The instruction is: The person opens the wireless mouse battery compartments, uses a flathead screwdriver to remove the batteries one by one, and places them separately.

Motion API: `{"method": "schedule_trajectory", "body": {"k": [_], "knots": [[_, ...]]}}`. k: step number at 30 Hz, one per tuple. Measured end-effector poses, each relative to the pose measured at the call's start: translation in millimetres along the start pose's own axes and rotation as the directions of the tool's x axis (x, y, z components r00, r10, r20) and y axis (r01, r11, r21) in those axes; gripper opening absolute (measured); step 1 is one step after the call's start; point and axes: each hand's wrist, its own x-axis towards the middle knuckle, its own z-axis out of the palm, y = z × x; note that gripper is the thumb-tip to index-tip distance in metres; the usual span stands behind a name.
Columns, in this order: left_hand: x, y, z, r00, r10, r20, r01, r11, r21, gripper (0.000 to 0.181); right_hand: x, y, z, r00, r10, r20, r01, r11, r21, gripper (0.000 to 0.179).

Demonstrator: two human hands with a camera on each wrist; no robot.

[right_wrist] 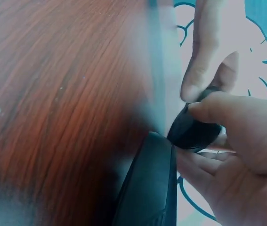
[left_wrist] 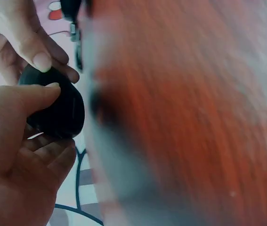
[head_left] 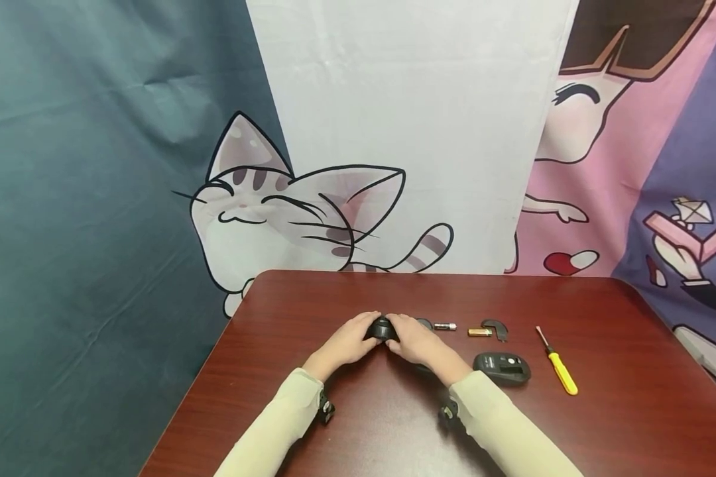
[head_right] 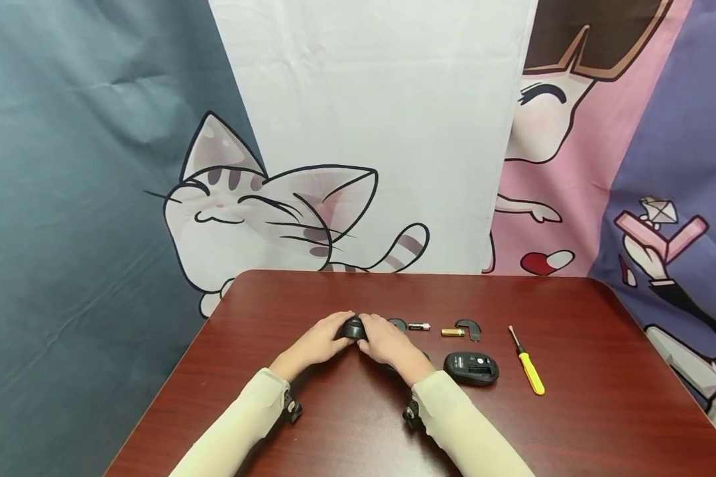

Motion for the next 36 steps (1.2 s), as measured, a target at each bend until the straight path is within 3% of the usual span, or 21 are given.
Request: {"method": "schedule_trajectory", "body": {"k": [6,14,21,26,32,36], "knots": [[-6.1,11.9,-11.8,0.996,-0.037,-0.082,0.027,0.992,-0.122,0.044,-5.5,-2.8,-9.9,0.986,-0.005,-0.167,0.007,1.0,0.014,0.036],[-18.8,32.0,-28.5,0.994,-0.047,-0.103,0.019,0.966,-0.259,0.042,-22.6,-7.0,-28.6,0.948,-0.102,-0.302,0.106,0.994,-0.001,0.03],[-30.9,51.9,-42.7,0.99,-0.038,-0.136,-0.022,0.911,-0.411,0.04,-41.1,-12.6,-40.2,0.916,-0.185,-0.356,0.212,0.976,0.037,0.033],[-37.7,65.5,-46.5,0.98,-0.061,-0.191,-0.044,0.864,-0.501,0.039,-53.4,-19.5,-46.2,0.918,-0.157,-0.364,0.209,0.972,0.106,0.038],[-44.1,81.2,-48.7,0.956,-0.083,-0.282,-0.082,0.846,-0.527,0.034,-66.6,-27.4,-52.0,0.919,-0.101,-0.382,0.207,0.947,0.246,0.043],[-47.6,90.2,-51.2,0.954,-0.11,-0.278,-0.072,0.818,-0.571,0.032,-74.5,-31.7,-56.3,0.922,-0.051,-0.383,0.188,0.925,0.329,0.042]]}}
